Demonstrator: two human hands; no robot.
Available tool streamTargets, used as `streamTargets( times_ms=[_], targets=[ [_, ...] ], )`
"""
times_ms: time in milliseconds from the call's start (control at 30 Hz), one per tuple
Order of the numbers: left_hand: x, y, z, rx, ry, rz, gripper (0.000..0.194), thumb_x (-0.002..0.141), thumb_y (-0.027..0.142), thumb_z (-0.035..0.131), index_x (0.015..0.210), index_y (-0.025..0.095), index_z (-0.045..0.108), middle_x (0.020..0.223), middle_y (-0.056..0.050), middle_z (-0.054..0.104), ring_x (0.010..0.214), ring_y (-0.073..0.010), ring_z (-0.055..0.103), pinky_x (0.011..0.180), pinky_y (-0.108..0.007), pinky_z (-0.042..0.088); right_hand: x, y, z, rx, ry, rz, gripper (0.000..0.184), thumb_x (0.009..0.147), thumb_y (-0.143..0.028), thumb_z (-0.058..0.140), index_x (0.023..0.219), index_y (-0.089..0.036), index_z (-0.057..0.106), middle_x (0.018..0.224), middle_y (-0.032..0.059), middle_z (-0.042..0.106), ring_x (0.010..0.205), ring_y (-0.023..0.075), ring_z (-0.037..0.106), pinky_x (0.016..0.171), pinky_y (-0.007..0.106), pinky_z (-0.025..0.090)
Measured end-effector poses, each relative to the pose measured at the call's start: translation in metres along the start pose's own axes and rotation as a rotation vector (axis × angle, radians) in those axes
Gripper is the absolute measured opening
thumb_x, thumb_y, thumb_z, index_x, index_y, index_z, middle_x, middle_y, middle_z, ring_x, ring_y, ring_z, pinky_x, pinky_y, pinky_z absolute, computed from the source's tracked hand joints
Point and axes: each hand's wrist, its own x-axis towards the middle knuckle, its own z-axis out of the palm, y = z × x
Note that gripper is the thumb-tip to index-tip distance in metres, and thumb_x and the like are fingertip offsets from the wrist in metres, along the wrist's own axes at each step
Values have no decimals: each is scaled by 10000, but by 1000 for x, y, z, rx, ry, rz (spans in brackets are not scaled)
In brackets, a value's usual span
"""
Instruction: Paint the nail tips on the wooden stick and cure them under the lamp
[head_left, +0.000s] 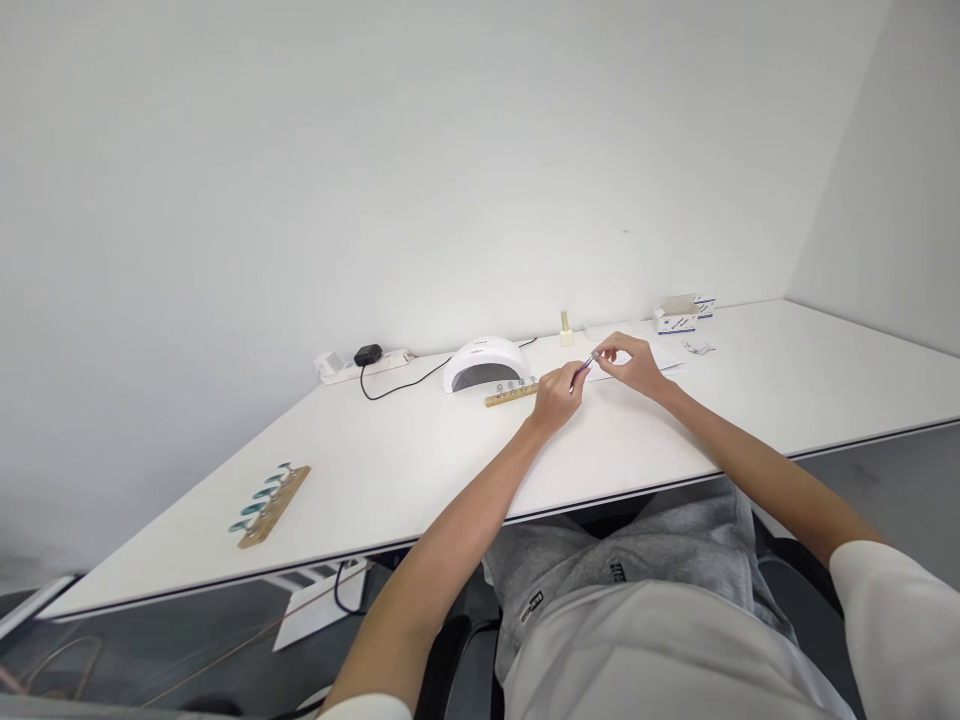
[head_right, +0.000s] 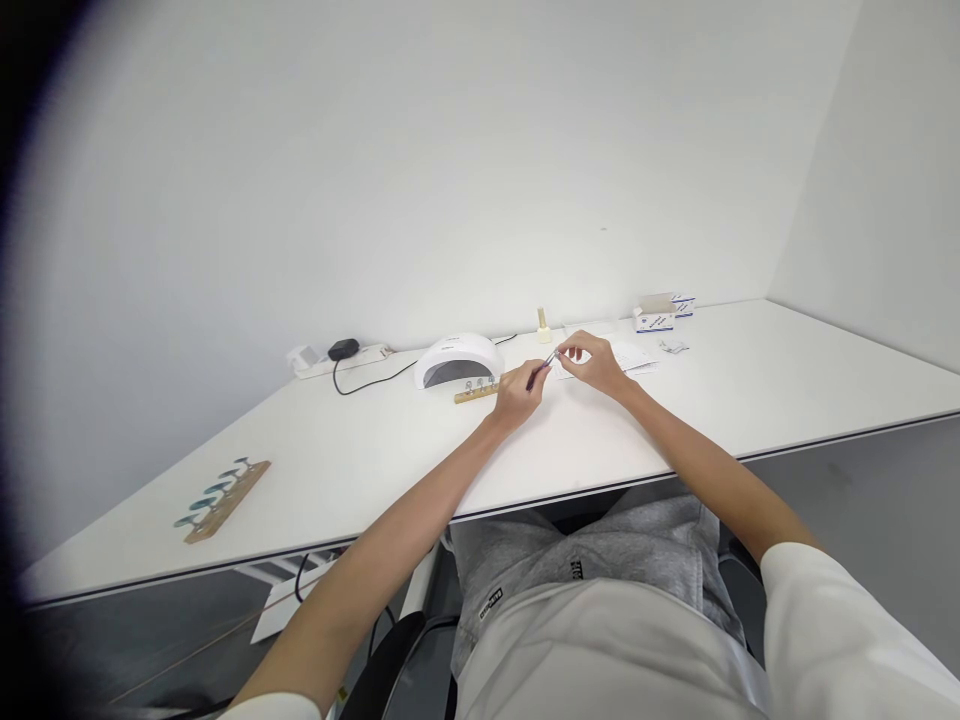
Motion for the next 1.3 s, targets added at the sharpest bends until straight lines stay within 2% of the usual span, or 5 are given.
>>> streamTargets(
  times_ms=[200, 367, 1300],
  targets=[
    [1, 1, 0, -33, 25, 33, 140, 961, 227, 479, 880, 157, 569, 623, 7, 614, 495, -84, 540, 523, -220, 380, 0, -1, 0, 5, 7, -28, 94, 850, -281, 616, 795, -215, 654, 735, 34, 654, 626, 146, 566, 582, 306, 499],
    [1, 1, 0, -17, 0, 0, 185, 974, 266, 452, 871, 165, 568, 620, 5, 613, 484, -85, 535, 511, -225, 381, 0, 0, 0, 5, 6, -26, 82, 847, -272, 616, 800, -218, 656, 738, 35, 655, 625, 147, 562, 580, 306, 495],
    [0, 0, 0, 14, -5, 13, 203, 977, 263, 446, 868, 167, 587, 632, -5, 628, 504, -91, 563, 522, -220, 412, 0, 1, 0, 12, 2, 2, 65, 835, -265, 623, 801, -219, 654, 742, 33, 655, 630, 149, 565, 587, 315, 503]
  ],
)
